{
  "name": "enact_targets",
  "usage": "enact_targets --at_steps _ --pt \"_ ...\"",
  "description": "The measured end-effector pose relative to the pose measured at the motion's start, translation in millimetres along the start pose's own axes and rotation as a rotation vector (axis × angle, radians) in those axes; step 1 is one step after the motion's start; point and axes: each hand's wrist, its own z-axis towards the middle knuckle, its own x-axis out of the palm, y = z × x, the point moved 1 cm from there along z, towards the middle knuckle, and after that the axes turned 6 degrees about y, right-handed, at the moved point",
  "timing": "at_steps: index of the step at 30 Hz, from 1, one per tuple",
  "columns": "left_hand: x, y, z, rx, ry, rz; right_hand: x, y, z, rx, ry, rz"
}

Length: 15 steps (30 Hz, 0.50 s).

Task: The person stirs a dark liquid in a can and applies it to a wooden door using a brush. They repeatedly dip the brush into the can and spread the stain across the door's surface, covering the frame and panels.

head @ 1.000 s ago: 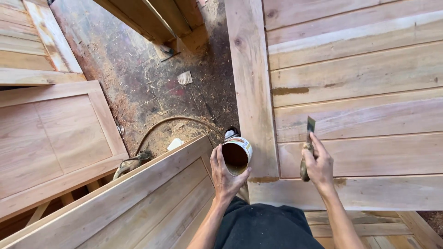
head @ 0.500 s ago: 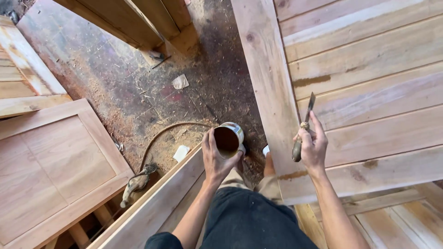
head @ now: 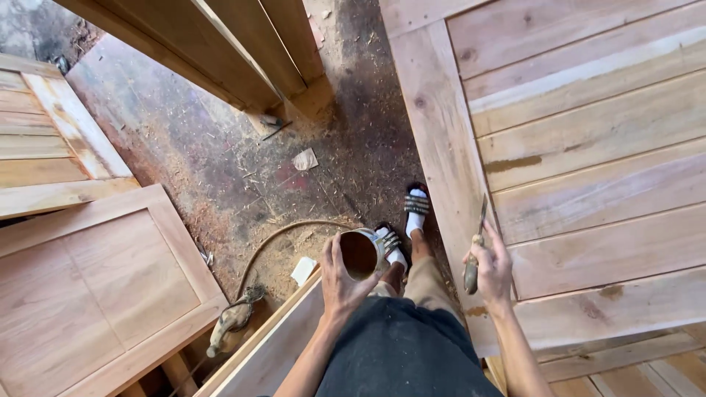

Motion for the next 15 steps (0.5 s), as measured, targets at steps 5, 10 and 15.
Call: enact_targets --at_steps 5,10,15 --pt "-9.8 -34.8 40.7 0.059 0.042 -0.028 8.5 1.5 10.7 0.002 -0.051 0.021" --pt "-13.1 -61.3 117.5 0.126 0.066 0.008 10.3 51.2 68.1 -0.05 -0.089 0.101" --pt "-21.6 -94.1 211.4 0.214 0.043 0.111 -3.3 101.7 124.7 -0.155 -0.142 0.122"
